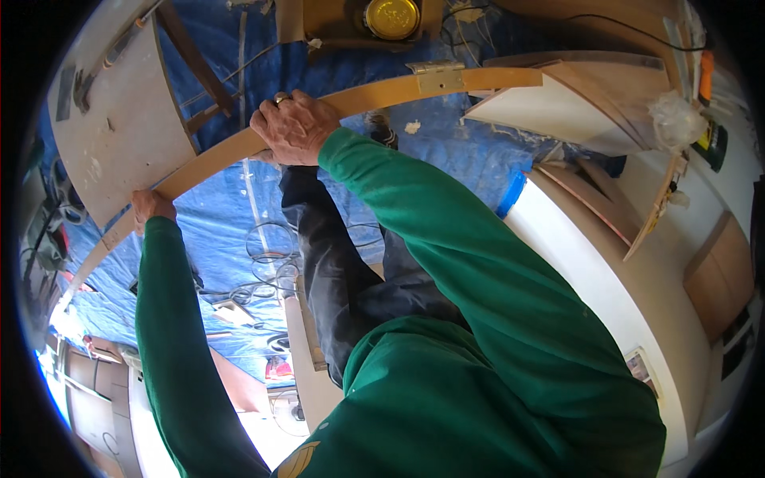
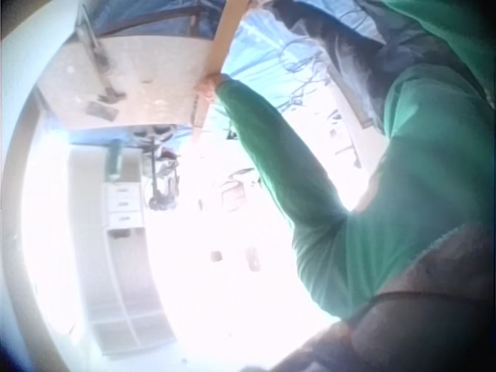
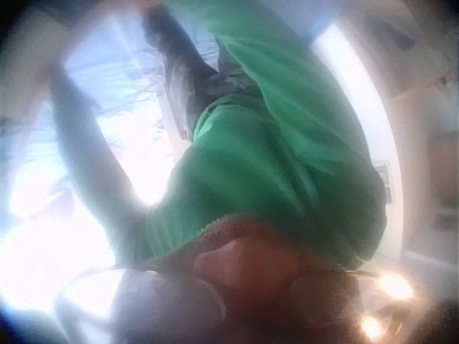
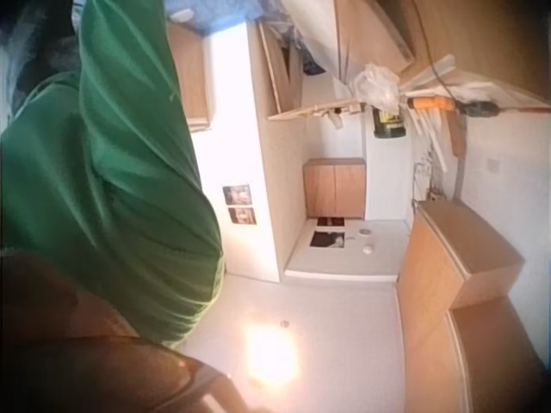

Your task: The person installs a metal hinge onto the edge of a wooden door using a screwdriver and a hammer.

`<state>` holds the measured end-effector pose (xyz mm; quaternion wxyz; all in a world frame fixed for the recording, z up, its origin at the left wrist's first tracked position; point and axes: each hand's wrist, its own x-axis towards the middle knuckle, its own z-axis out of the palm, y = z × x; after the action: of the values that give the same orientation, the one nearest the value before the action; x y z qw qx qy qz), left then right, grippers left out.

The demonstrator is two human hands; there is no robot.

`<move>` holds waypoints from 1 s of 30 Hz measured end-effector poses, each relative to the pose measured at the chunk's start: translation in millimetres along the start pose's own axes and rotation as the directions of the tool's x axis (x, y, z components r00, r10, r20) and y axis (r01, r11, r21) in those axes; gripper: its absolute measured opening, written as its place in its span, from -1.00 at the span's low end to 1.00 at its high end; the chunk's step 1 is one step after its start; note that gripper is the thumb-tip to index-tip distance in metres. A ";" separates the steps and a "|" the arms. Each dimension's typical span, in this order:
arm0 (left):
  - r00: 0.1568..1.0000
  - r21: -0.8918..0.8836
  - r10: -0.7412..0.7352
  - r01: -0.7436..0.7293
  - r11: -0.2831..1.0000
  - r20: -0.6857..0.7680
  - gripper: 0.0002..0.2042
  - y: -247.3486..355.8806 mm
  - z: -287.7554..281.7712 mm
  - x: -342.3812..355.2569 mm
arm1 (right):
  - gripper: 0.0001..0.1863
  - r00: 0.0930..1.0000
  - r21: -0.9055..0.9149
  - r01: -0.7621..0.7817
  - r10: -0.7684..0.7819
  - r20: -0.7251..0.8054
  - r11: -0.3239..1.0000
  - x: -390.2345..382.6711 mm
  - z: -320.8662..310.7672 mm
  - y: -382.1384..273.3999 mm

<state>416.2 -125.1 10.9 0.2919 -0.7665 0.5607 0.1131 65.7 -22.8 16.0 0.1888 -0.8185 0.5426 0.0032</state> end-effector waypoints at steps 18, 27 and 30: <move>0.545 -0.850 -0.811 0.512 0.121 0.213 -0.21 4.9 30.0 26.1 | -0.32 0.995 0.048 0.048 -0.043 -0.087 0.998 19.9 -17.5 -13.8; 0.557 -0.862 -0.728 0.497 -0.094 0.400 -0.21 -3.7 -10.6 -0.6 | -0.43 0.999 0.061 -0.014 0.017 -0.051 0.998 17.8 -6.8 -43.6; 0.552 -0.872 -0.720 0.465 -0.154 0.421 -0.25 -21.1 8.1 -17.1 | -0.46 0.988 0.080 -0.109 0.099 0.120 0.991 3.6 -4.2 -60.0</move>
<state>431.0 -102.7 19.7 -0.2822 -0.9388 -0.0312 0.1949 119.7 -6.9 37.5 0.2547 -0.7787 0.5722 0.0370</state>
